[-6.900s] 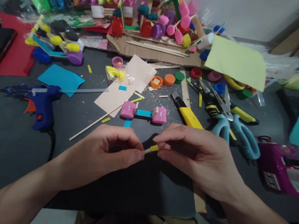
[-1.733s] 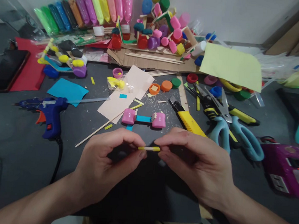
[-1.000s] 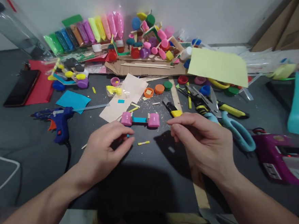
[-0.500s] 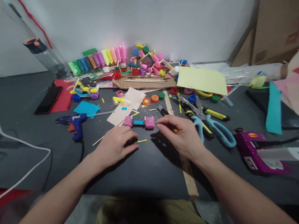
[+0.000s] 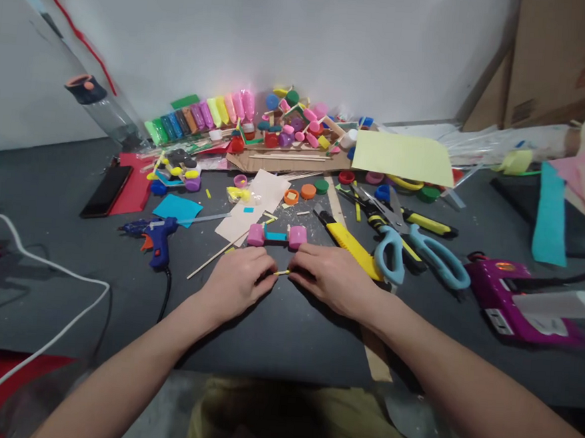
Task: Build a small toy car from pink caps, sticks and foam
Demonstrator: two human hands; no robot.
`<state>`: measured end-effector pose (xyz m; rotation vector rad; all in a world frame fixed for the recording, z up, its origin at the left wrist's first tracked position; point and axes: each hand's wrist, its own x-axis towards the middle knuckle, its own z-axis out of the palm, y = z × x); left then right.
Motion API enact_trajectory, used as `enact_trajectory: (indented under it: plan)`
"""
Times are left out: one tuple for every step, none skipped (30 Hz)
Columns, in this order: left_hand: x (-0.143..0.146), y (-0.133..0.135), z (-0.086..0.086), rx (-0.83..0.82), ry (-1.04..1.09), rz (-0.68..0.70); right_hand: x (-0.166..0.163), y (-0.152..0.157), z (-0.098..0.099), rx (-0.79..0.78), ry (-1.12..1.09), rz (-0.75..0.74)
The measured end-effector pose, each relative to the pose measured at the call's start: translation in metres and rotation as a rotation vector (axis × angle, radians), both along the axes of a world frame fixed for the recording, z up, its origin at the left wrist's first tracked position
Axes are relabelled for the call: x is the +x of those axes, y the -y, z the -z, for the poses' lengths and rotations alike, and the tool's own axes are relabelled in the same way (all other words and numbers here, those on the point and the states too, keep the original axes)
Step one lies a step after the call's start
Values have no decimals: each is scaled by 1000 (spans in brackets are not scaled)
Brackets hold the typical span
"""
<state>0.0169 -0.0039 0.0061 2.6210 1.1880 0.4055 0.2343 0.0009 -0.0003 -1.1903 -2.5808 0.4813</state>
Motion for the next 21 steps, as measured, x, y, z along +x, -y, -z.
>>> enact_trajectory:
  plan:
    - [0, 0, 0, 5, 14, 0, 0, 0, 0, 1, -1, -4]
    - [0, 1, 1, 10, 30, -2, 0, 0, 1, 2, -5, -9]
    - [-1, 2, 1, 15, 47, -6, 0, 0, 1, 2, -12, -12]
    - [-1, 2, 0, 19, 66, -10, 0, 1, 1, 1, -21, -16]
    - [-2, 3, 0, 22, 84, -15, 0, 1, 1, -1, -32, -20]
    - [-2, 4, -1, 24, 100, -20, 1, 1, 1, -5, -43, -24]
    - [-3, 4, -1, 27, 122, -24, 1, 2, 1, -8, -53, -25]
    - [-5, 4, -2, 28, 150, -28, 1, 3, 1, -10, -71, -26]
    - [-6, 5, -3, 24, 185, -32, 1, 3, 0, -11, -99, -26]
    - [-7, 4, -4, 17, 227, -36, 1, 3, -1, -12, -138, -30]
    - [-8, 4, -5, 4, 270, -37, 1, 4, -2, -12, -184, -35]
    - [-10, 4, -6, -14, 313, -36, 1, 4, -3, -10, -232, -42]
    - [-10, 4, -7, -36, 351, -32, 1, 4, -5, -6, -273, -51]
    - [-11, 4, -8, -57, 384, -23, 1, 4, -6, -3, -299, -59]
    - [-11, 4, -9, -77, 415, -14, 1, 4, -8, -2, -309, -64]
    - [-11, 5, -11, -95, 443, -6, 0, 4, -9, -1, -311, -68]
    - [-11, 6, -12, -110, 467, 4, 0, 4, -10, -4, -307, -74]
    - [-11, 6, -13, -117, 491, 14, 0, 5, -11, -10, -304, -81]
    - [-10, 7, -14, -119, 509, 24, -1, 5, -12, -17, -303, -87]
    - [-10, 8, -15, -119, 523, 33, -1, 6, -12, -21, -307, -90]
    - [-9, 8, -16, -118, 533, 40, -2, 6, -12, -23, -312, -89]
